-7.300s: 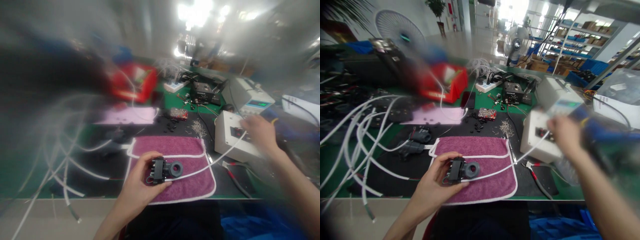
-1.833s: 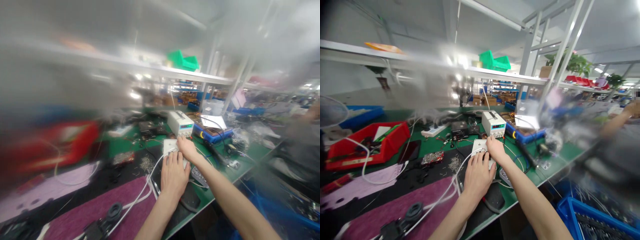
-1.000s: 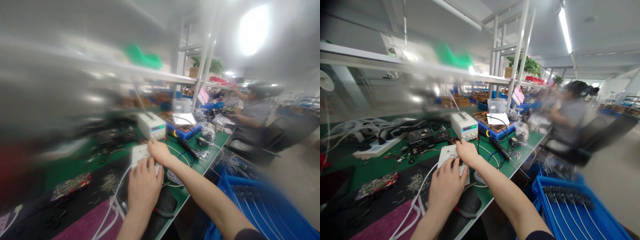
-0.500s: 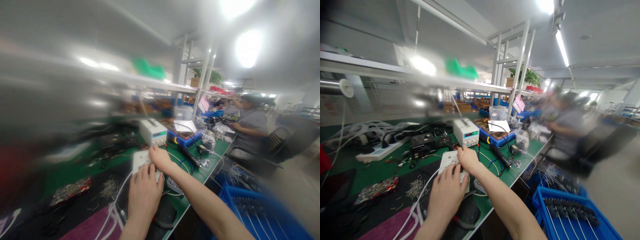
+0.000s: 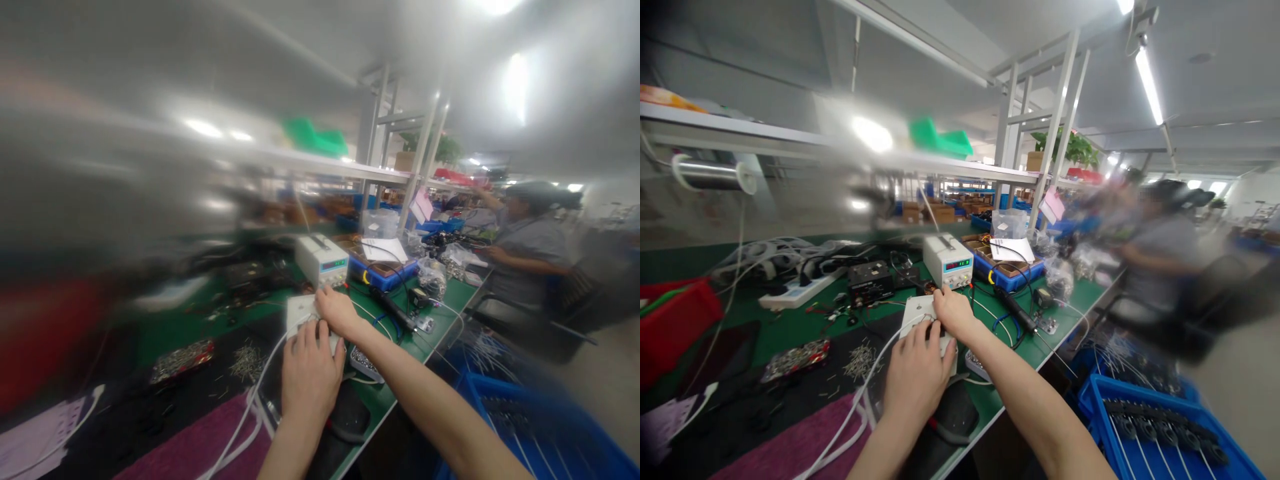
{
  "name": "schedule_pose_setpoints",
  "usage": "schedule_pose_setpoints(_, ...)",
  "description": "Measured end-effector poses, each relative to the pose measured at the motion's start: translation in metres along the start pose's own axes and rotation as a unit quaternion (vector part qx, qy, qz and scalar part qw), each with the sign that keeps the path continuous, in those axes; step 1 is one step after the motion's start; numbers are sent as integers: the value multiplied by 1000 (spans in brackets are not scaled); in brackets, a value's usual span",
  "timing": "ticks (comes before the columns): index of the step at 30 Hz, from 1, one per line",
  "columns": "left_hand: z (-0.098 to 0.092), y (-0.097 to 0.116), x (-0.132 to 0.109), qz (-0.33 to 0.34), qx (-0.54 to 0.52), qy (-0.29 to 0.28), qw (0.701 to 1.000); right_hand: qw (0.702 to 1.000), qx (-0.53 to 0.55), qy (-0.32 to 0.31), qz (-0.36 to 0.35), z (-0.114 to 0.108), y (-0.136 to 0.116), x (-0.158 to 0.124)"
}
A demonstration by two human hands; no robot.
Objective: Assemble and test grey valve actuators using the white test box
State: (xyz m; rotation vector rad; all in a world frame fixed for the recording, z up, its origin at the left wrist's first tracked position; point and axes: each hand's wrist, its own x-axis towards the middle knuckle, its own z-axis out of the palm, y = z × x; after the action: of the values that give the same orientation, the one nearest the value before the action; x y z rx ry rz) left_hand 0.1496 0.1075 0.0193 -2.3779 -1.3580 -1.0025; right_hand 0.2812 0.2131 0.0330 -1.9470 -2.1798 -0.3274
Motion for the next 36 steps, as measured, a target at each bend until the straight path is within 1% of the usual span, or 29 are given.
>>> schedule_pose_setpoints(4, -2, 2, -3, -13, 2, -8, 1000, 999, 48, -9, 2, -4, 3, -2)
schedule_pose_setpoints(8, -1, 0, -5, -15, 6, -9, 1000, 991, 131, -24, -20, -19, 15, -1)
schedule_pose_setpoints(13, -1, 3, -6, -25, 4, -13, 1000, 962, 244, -70, -102, -45, 20, -15)
schedule_pose_setpoints(15, -1, 6, -7, -35, 4, -20, 999, 948, 275, -84, -134, -49, 20, -22)
schedule_pose_setpoints(17, -1, 8, -8, -42, 6, -27, 999, 941, 291, -91, -148, -45, 21, -25)
schedule_pose_setpoints(19, 0, 8, -8, -49, 11, -34, 998, 939, 294, -86, -153, -35, 27, -22)
schedule_pose_setpoints(23, 1, 7, -10, -50, 27, -38, 998, 946, 277, -55, -160, -12, 41, -9)
schedule_pose_setpoints(26, 3, 8, -12, -47, 31, -41, 998, 949, 264, -39, -169, -4, 50, -4)
schedule_pose_setpoints(31, 4, 7, -12, -38, 14, -41, 998, 955, 232, -37, -180, -8, 53, -4)
schedule_pose_setpoints(34, 3, 6, -13, -33, 1, -38, 999, 960, 204, -33, -186, -14, 49, -8)
schedule_pose_setpoints(36, 2, 5, -13, -31, -9, -35, 999, 964, 182, -19, -191, -18, 44, -12)
